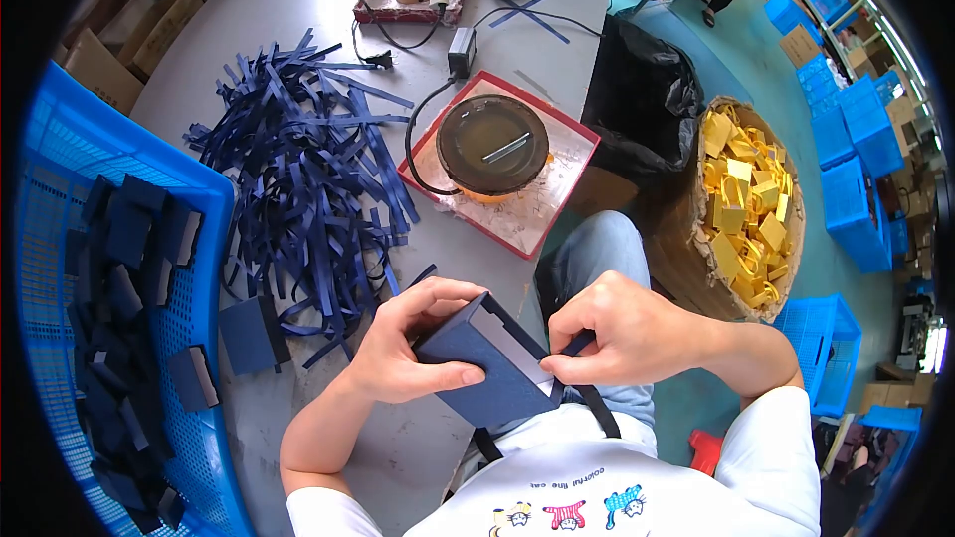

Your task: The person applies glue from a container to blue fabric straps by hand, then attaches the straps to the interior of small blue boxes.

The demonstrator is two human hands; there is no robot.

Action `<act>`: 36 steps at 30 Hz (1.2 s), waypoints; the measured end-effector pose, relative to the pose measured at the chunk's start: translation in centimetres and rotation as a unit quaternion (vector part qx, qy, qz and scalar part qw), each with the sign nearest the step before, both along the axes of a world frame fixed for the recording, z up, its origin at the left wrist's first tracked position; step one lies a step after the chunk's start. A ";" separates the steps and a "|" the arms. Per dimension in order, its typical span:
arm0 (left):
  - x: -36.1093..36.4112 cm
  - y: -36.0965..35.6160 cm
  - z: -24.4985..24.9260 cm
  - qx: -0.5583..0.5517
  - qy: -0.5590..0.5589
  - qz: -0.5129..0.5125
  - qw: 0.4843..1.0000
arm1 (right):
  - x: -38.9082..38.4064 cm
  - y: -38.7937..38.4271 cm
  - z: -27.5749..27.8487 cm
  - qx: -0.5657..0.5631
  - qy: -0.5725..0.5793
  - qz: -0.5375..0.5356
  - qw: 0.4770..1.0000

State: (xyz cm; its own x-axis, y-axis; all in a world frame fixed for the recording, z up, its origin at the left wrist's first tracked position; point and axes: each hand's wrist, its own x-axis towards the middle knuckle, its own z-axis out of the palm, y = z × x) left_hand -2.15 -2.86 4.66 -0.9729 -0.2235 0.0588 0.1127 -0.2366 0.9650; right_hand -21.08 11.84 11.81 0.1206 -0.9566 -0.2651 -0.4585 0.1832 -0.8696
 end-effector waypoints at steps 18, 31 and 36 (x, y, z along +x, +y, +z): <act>-0.8 -0.1 -1.7 -0.008 -0.031 0.052 0.998 | -2.8 5.0 -4.9 -0.153 -0.249 -0.395 0.871; -1.7 1.0 -3.9 0.032 -0.085 0.070 0.993 | -3.0 2.6 -6.9 -0.130 -0.395 -0.503 0.758; -1.9 1.0 -5.0 0.049 -0.102 0.071 0.991 | -5.9 2.3 -5.2 -0.219 -0.342 -0.547 0.732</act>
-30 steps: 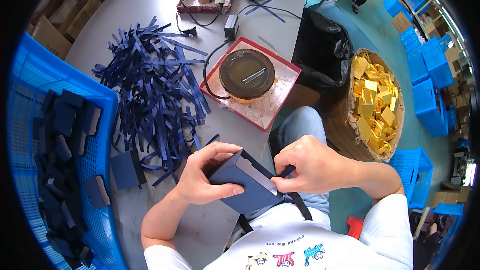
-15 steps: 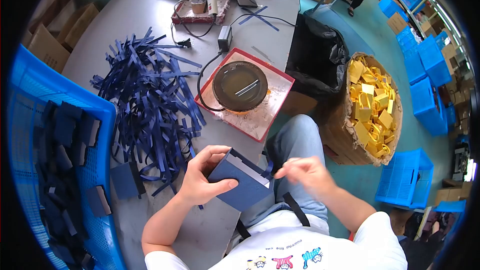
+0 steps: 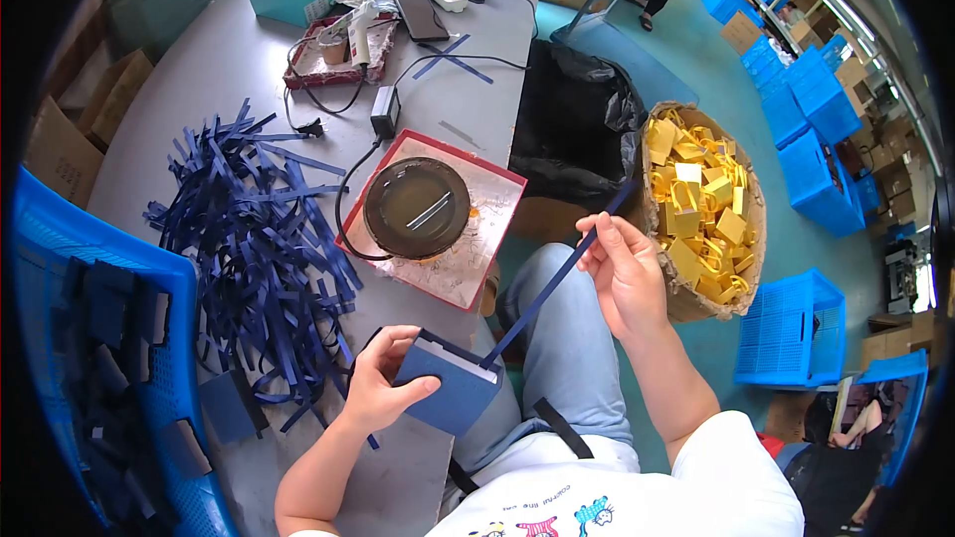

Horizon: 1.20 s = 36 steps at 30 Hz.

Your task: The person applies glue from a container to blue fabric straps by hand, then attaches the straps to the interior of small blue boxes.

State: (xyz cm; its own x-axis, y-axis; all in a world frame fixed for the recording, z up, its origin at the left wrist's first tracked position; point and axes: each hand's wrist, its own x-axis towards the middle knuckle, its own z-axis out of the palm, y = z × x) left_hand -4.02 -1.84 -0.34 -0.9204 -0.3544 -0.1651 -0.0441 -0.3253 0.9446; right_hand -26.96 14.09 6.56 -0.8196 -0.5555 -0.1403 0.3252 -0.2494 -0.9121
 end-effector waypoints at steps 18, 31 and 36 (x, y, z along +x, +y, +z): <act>-0.2 -0.4 -0.5 -0.080 -0.037 -0.078 0.993 | -0.1 -5.1 -1.3 0.020 -0.077 0.098 0.992; -0.2 -0.6 -0.8 -0.101 -0.024 -0.083 0.991 | 1.0 -7.8 -3.6 0.128 -0.001 0.091 0.988; -0.3 -0.7 -0.7 -0.107 -0.018 -0.083 0.991 | 1.0 -8.3 -4.1 0.130 -0.006 0.077 0.989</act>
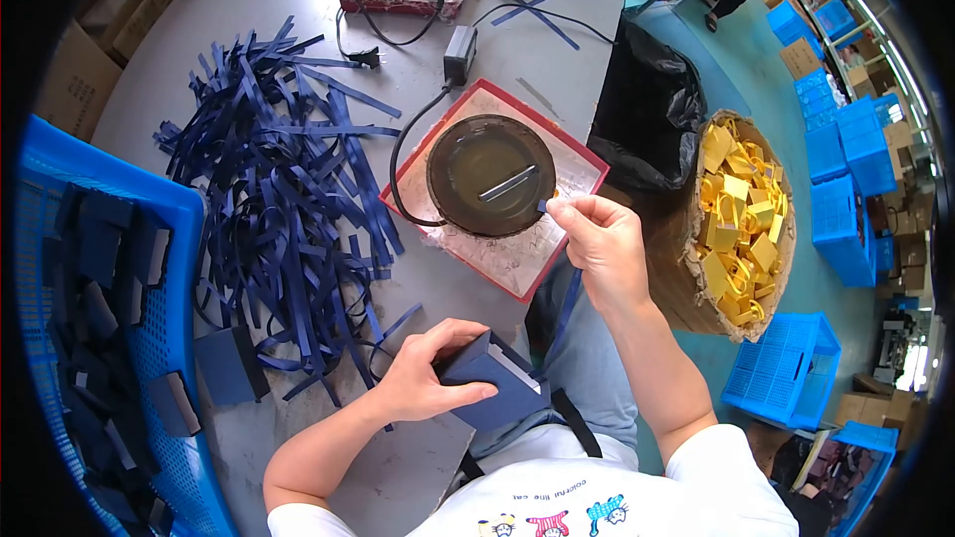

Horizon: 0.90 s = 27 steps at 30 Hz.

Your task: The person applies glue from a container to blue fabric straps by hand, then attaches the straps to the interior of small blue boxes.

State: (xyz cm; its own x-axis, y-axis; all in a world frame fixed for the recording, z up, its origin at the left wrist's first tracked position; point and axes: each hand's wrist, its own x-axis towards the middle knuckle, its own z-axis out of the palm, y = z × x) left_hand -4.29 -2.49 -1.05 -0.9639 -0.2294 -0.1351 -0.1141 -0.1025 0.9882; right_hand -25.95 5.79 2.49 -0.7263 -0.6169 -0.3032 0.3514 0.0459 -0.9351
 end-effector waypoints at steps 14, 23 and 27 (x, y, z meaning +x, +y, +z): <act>0.1 -0.1 0.2 -0.003 -0.002 -0.003 1.000 | -0.8 2.1 -0.3 0.033 -0.029 0.034 0.998; 0.8 -0.3 2.4 0.088 -0.004 0.020 0.996 | 1.4 4.4 4.7 0.038 -0.028 0.222 0.974; 1.3 0.1 3.6 0.081 -0.004 0.009 0.997 | 2.8 4.6 6.2 0.080 0.054 0.345 0.934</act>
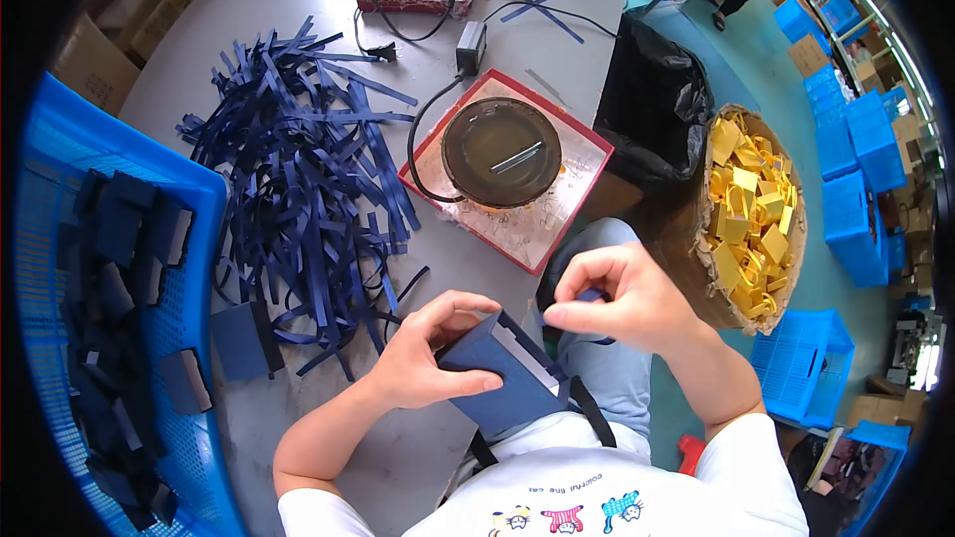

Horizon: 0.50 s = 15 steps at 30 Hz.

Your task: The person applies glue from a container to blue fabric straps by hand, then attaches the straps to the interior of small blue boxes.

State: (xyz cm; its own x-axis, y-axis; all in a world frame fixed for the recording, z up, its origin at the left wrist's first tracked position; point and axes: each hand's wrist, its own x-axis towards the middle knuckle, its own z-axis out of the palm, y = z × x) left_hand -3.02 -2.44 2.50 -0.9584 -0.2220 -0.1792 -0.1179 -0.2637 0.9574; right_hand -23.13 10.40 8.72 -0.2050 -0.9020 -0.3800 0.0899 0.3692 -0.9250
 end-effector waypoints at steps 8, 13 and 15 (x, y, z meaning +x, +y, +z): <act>0.2 0.5 0.5 -0.067 0.026 -0.019 0.997 | 1.7 -0.4 0.5 -0.002 0.111 0.115 0.987; 0.2 0.5 0.3 -0.078 0.046 -0.017 0.996 | 2.1 -0.7 0.2 0.006 0.139 0.121 0.983; 0.2 0.5 0.3 -0.079 0.045 -0.018 0.996 | 2.1 -0.8 0.2 0.009 0.142 0.119 0.983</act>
State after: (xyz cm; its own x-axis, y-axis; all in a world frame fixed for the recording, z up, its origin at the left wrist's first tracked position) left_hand -2.80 -1.93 2.79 -0.9768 -0.2065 -0.0569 -0.0355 -0.1060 0.9937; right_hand -21.00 9.62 8.92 -0.0897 -0.9309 -0.3540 -0.2625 0.3649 -0.8933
